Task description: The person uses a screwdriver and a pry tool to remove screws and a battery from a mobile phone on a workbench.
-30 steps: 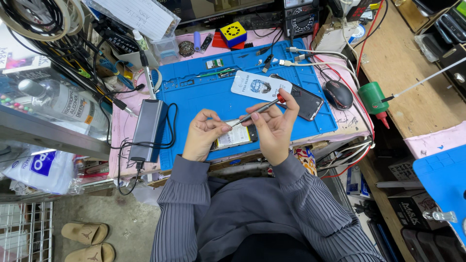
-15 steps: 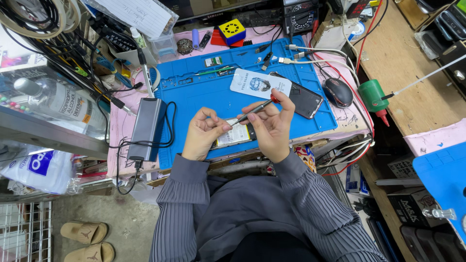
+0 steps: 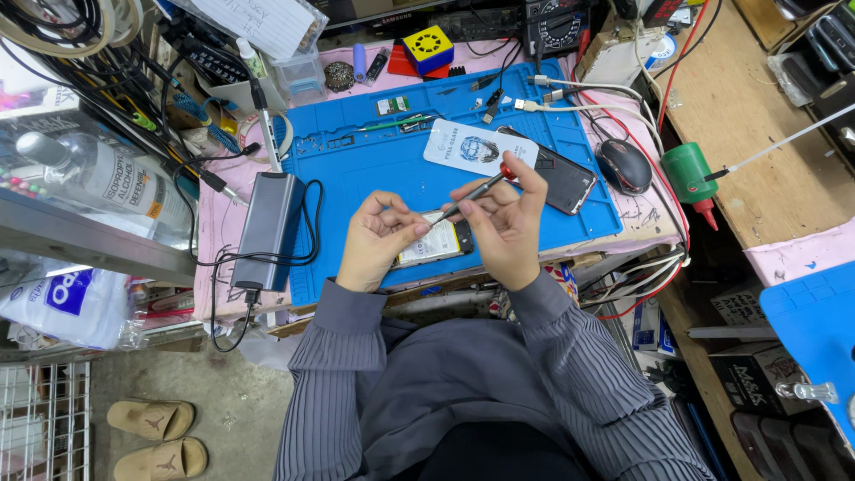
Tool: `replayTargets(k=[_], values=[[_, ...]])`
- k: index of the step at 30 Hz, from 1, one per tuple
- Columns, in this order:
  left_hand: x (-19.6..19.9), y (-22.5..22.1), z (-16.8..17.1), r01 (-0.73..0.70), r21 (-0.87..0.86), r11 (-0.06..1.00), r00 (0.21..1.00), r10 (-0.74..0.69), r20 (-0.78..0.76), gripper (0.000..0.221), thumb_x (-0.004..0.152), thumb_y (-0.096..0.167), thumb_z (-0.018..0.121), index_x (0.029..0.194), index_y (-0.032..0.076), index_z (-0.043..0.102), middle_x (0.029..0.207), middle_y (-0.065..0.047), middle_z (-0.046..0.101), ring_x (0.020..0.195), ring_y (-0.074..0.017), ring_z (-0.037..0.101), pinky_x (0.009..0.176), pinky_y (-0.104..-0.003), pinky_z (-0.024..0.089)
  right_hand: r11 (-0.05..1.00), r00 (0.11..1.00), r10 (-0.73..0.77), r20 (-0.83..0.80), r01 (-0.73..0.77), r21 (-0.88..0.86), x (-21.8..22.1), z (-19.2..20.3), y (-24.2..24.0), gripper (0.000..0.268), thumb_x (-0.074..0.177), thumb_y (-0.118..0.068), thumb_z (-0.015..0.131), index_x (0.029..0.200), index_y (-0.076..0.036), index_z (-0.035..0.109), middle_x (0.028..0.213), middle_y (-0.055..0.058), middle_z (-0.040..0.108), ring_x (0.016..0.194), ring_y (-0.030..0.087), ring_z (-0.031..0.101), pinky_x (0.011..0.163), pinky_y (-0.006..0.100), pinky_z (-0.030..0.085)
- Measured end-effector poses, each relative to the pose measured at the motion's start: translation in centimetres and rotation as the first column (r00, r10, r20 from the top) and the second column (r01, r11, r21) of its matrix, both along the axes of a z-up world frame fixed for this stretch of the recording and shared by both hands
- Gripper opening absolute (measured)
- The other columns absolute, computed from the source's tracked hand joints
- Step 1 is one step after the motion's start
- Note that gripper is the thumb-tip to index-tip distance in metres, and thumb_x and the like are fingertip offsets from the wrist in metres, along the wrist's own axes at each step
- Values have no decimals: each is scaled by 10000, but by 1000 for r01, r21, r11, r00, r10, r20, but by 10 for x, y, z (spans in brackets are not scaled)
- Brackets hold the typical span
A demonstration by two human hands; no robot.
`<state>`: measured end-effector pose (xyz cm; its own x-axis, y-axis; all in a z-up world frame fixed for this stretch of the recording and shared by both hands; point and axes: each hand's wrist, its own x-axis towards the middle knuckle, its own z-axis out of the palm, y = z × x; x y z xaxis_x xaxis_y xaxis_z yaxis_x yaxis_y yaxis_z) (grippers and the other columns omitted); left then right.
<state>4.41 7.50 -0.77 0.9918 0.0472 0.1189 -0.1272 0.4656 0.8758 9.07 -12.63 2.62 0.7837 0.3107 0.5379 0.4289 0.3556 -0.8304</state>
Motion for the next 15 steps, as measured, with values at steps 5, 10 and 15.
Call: replayTargets(k=[5, 10, 15], values=[[-1, -5, 7, -40, 85, 996, 998, 36, 42, 346, 911, 28, 744, 1199, 73, 559, 1206, -149, 720, 1102, -151, 655, 969, -318, 544, 998, 998, -62, -34, 61, -28, 8, -3, -17, 706, 1064, 88, 578, 1600, -136, 176, 1218, 208, 651, 1048, 249, 736, 921, 363, 640], [-10, -23, 19, -294, 679, 673, 954, 160, 254, 514, 783, 77, 860, 1252, 72, 650, 1253, -142, 630, 1213, -236, 575, 1080, -375, 480, 973, 992, -100, 81, 115, -201, 15, -14, -31, 677, 1045, 101, 590, 1596, -102, 252, 1197, 185, 664, 1034, 221, 722, 908, 341, 622], [-16, -32, 42, -306, 819, 486, 945, 47, 325, 571, 726, 157, 881, 1240, 66, 648, 1277, -82, 659, 1231, -314, 531, 1068, -399, 437, 957, 987, -83, 140, 118, -265, 15, -22, -31, 646, 1034, 97, 607, 1568, -85, 292, 1187, 175, 681, 1026, 195, 725, 893, 318, 617]])
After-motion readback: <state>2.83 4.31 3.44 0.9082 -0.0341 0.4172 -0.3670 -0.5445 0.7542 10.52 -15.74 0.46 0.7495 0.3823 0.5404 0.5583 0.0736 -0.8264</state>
